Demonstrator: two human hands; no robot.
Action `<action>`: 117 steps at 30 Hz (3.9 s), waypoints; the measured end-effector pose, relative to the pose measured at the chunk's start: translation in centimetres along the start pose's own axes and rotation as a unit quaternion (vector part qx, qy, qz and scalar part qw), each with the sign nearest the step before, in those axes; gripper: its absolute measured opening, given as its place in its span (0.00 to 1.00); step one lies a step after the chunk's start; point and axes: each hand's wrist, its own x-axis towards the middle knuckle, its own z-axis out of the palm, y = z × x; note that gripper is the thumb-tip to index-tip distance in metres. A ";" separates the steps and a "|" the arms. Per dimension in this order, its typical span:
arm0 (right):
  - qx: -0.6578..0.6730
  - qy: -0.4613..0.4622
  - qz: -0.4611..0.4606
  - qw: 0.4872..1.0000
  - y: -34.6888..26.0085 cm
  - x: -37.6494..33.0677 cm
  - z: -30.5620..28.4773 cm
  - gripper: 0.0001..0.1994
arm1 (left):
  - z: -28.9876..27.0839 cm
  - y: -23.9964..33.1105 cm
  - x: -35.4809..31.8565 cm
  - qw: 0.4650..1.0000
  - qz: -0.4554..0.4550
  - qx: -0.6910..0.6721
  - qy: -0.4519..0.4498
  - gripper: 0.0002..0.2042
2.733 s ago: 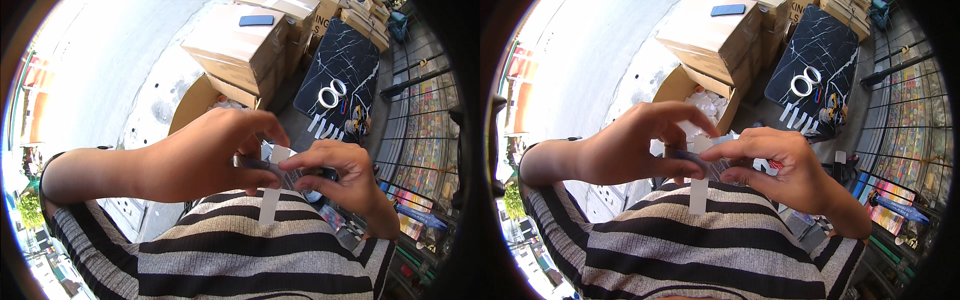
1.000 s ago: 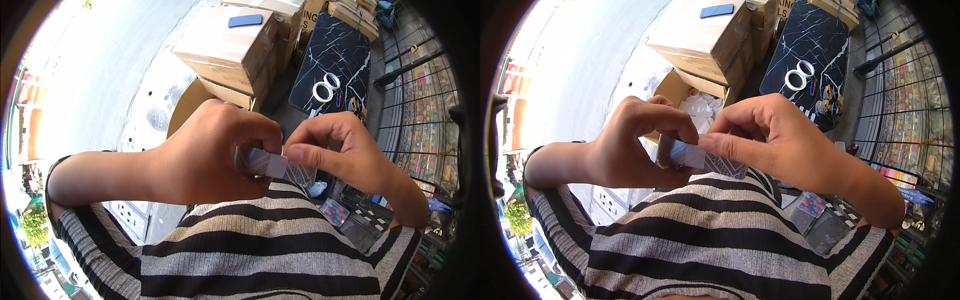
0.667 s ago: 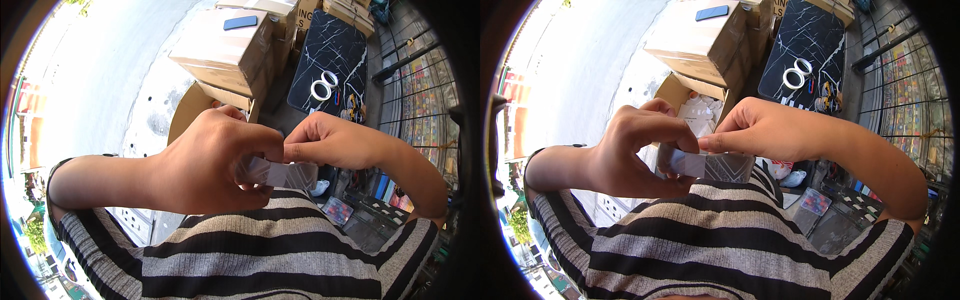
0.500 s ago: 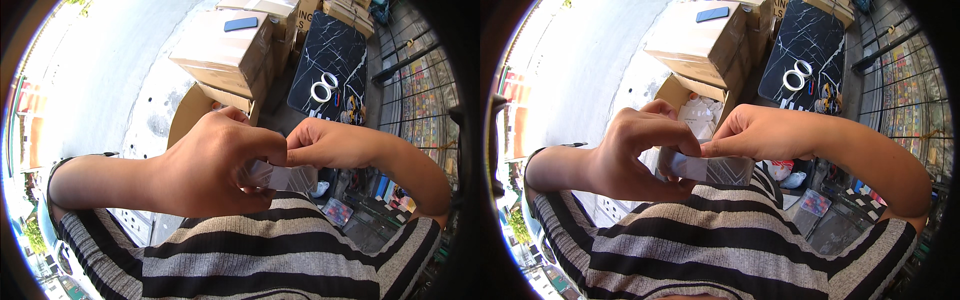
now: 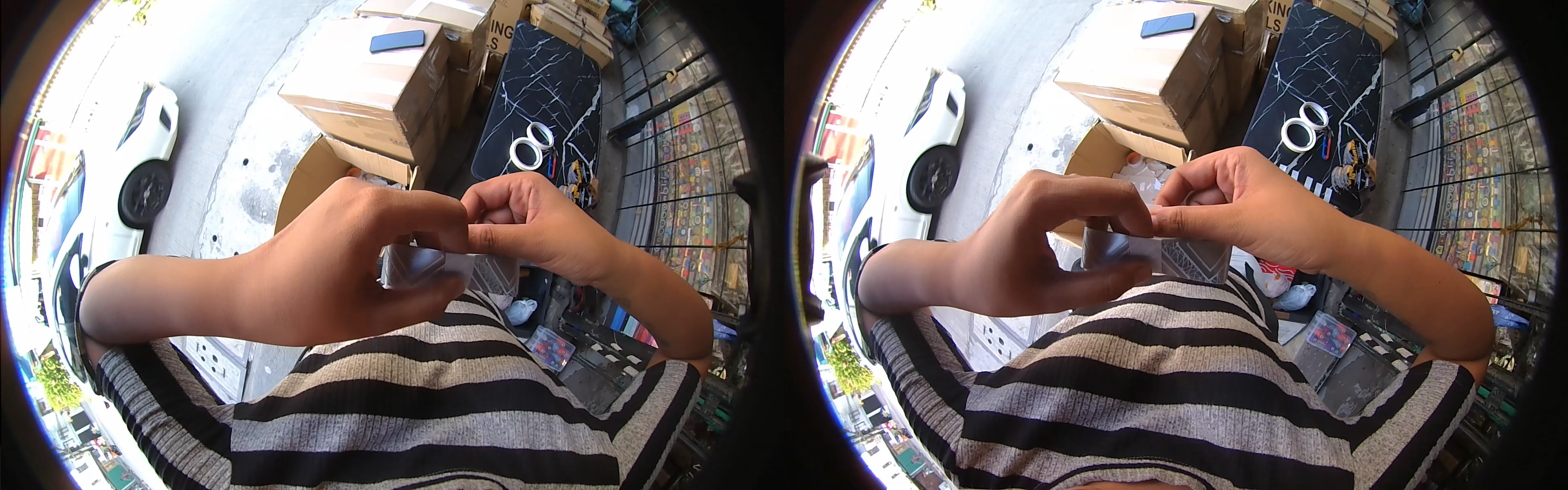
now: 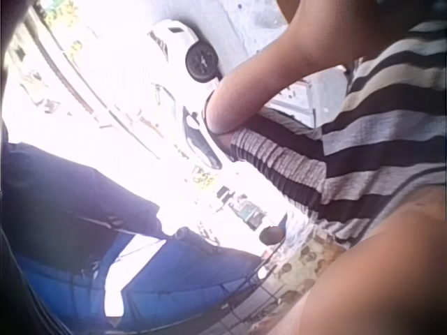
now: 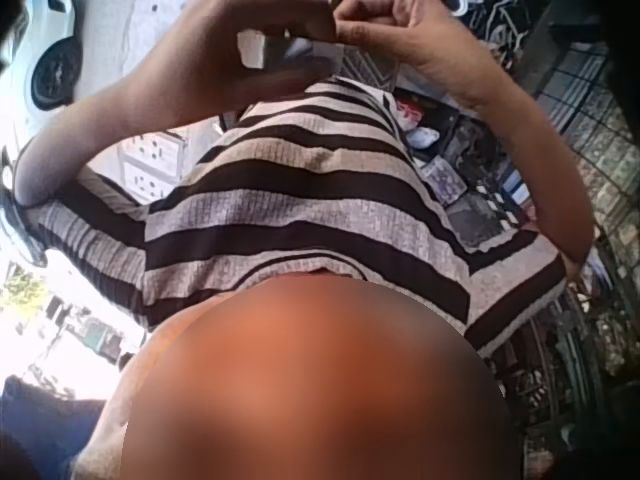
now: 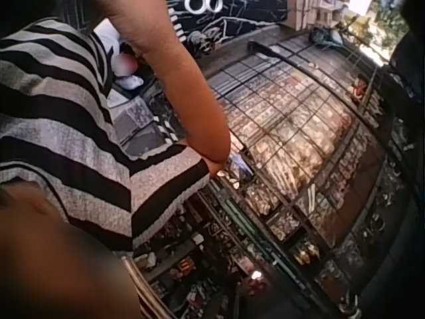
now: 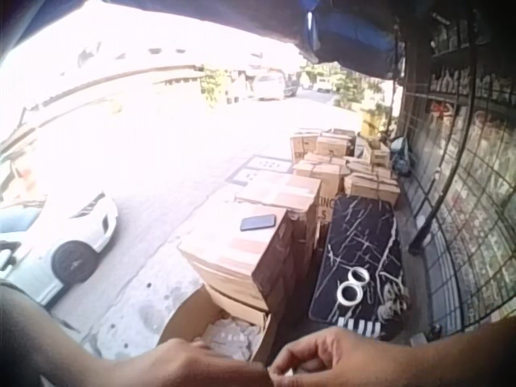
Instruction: The person assembles medals by cutting white tape into strips, attaching them to medal ribbons, and securing the ribbons to the medals. They then place the assembled medals into a cardboard box.
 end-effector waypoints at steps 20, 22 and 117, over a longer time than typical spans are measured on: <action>0.009 -0.009 -0.017 1.000 0.2 -0.4 -0.1 0.09 | -0.3 -0.6 0.4 0.977 -0.111 -0.170 -0.063 0.22; 0.006 -0.001 -0.023 1.000 0.2 -0.3 -0.1 0.09 | -0.3 -0.6 0.3 0.973 -0.116 -0.194 -0.035 0.14; -0.644 0.186 -0.596 0.443 -4.9 1.0 4.4 0.12 | -3.4 -1.7 -0.4 0.946 -0.021 -0.291 0.143 0.11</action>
